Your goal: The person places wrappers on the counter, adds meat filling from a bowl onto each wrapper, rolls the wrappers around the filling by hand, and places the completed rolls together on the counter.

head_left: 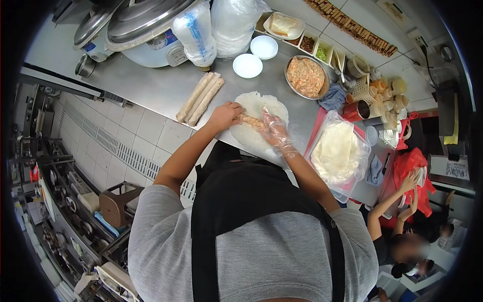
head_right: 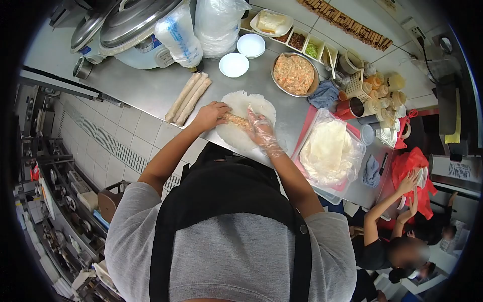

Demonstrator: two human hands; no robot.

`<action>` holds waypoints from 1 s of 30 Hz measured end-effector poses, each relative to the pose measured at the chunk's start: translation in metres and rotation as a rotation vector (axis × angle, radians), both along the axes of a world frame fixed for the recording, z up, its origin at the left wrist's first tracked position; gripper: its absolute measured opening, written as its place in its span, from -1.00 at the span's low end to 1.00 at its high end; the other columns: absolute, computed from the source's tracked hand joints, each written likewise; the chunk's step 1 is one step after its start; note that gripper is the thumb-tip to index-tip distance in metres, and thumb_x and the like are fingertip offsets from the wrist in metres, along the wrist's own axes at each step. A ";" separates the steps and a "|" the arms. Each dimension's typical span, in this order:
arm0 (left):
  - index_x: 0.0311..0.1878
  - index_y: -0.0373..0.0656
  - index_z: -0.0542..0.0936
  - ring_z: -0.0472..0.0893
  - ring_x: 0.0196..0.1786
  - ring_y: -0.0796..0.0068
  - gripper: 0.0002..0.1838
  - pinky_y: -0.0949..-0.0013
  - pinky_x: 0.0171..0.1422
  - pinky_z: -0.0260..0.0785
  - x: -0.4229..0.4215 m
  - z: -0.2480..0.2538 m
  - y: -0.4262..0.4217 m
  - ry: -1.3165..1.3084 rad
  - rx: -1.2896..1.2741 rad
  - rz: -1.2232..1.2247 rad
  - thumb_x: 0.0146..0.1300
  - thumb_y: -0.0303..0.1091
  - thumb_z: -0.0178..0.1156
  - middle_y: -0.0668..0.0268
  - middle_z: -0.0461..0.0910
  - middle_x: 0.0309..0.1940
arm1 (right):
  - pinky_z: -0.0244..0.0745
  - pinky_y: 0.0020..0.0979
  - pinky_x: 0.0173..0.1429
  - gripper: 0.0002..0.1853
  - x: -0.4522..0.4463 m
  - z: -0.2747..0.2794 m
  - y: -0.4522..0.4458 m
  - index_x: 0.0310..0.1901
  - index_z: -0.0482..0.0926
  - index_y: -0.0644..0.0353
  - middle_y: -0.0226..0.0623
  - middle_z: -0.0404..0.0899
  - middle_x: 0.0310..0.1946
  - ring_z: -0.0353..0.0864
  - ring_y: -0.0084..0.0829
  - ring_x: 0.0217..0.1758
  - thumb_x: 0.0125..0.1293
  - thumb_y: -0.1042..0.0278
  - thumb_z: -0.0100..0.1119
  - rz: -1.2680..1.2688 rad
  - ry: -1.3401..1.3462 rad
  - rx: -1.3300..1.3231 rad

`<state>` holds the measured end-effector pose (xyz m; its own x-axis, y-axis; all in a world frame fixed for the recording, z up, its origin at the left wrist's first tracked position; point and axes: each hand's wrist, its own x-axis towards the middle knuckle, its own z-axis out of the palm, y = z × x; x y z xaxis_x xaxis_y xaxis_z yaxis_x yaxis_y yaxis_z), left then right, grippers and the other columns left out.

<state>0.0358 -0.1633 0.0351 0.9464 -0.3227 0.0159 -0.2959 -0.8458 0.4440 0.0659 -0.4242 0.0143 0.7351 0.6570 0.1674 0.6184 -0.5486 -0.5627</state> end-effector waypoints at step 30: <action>0.11 -0.04 0.68 0.45 0.27 0.19 -0.43 0.11 0.36 0.24 0.009 -0.016 0.015 -0.032 -0.249 -0.076 -0.04 -0.14 0.47 0.30 0.55 0.19 | 0.52 -0.10 -0.06 -0.19 -0.002 0.019 0.062 0.42 0.30 0.19 -0.10 0.65 -0.31 0.64 -0.09 -0.21 0.13 0.23 0.39 -0.095 -0.040 0.085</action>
<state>0.0449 -0.1478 0.0190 0.9172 -0.3752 0.1338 -0.3719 -0.6863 0.6250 0.0643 -0.3618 0.0330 0.7848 0.5670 0.2502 0.5891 -0.5571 -0.5853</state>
